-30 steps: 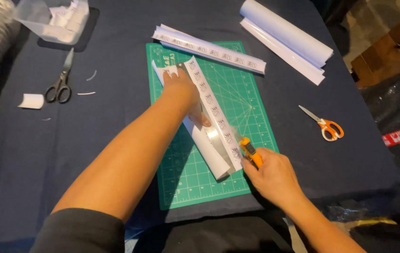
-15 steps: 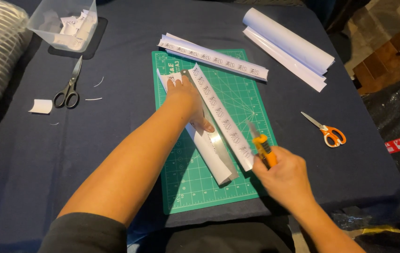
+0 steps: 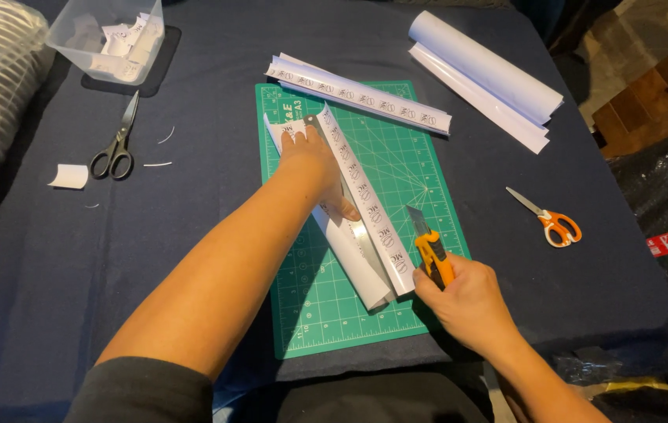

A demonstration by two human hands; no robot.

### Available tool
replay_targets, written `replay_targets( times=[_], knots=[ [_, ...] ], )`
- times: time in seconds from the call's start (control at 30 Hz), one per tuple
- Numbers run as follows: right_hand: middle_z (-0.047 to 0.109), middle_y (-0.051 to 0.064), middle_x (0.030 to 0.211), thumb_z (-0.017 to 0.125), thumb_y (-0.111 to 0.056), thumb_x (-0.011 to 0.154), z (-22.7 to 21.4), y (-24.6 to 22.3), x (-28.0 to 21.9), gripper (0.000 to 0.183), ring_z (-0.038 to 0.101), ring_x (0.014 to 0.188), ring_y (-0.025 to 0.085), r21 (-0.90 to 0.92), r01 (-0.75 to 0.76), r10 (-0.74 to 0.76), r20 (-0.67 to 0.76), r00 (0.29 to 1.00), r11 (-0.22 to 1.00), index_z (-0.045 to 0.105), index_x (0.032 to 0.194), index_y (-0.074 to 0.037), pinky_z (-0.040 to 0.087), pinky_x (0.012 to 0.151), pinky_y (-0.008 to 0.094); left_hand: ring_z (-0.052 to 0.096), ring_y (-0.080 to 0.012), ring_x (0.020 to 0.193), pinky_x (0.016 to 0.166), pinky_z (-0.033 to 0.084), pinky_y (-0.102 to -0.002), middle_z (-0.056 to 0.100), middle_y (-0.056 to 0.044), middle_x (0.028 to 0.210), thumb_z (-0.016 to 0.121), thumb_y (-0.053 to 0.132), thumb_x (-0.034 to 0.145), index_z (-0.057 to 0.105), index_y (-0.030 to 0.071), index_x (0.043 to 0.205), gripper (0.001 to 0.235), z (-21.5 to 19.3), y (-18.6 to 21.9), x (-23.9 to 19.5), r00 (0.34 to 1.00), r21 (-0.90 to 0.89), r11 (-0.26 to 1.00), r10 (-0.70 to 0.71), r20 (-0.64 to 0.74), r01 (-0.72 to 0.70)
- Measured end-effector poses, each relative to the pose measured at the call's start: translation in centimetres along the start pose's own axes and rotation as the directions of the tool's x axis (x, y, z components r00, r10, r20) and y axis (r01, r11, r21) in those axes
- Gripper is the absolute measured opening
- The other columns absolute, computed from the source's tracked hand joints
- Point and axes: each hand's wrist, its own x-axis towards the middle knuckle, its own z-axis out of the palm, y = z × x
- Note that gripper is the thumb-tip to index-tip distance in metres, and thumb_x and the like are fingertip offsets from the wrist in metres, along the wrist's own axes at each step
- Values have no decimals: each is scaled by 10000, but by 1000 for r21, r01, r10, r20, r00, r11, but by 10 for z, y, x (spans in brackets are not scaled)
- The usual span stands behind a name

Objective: Cutting printed paper strips using a rotary cutter and a metal ruler on a green cutting mat.

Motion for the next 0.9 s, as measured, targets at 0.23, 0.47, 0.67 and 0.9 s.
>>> replay_targets(
  times=[0.23,0.47,0.67,0.9],
  knots=[
    [588,24,647,750,-437,902,-16,10,20,398,504,617,178,-99,-133,137,33,990,986,607,707,-121,380,603,391,49,-474,1607,1263,50,-636,-40,-305,1740,669,1008,689,38,-21,1668,1554,-2,-2,-15,1000,21,1000,16,24,-16],
    [723,309,1031,697,-163,917,-41,-71,62,474,697,1049,494,-114,286,-289,-14,957,952,638,1344,32,519,908,566,456,-438,1463,1266,145,-571,481,-335,1551,989,736,515,454,-104,1511,1409,-3,-4,-35,960,-288,953,5,-278,-89],
    [717,228,1252,612,-216,995,3,-112,130,480,658,1192,452,-227,473,-464,95,881,851,598,1454,-77,506,1006,570,419,-505,1449,1237,127,-659,400,-344,1583,961,512,616,373,-157,1513,1264,9,7,-17,946,-266,962,-35,-324,-56],
    [776,192,987,577,-328,984,44,-106,188,327,734,1017,453,-443,431,-436,96,895,786,734,1225,-173,578,844,555,374,-530,1461,1230,97,-673,343,-334,1625,710,271,872,346,-133,1550,869,0,6,-41,951,-287,955,-17,-309,-76]
  ],
)
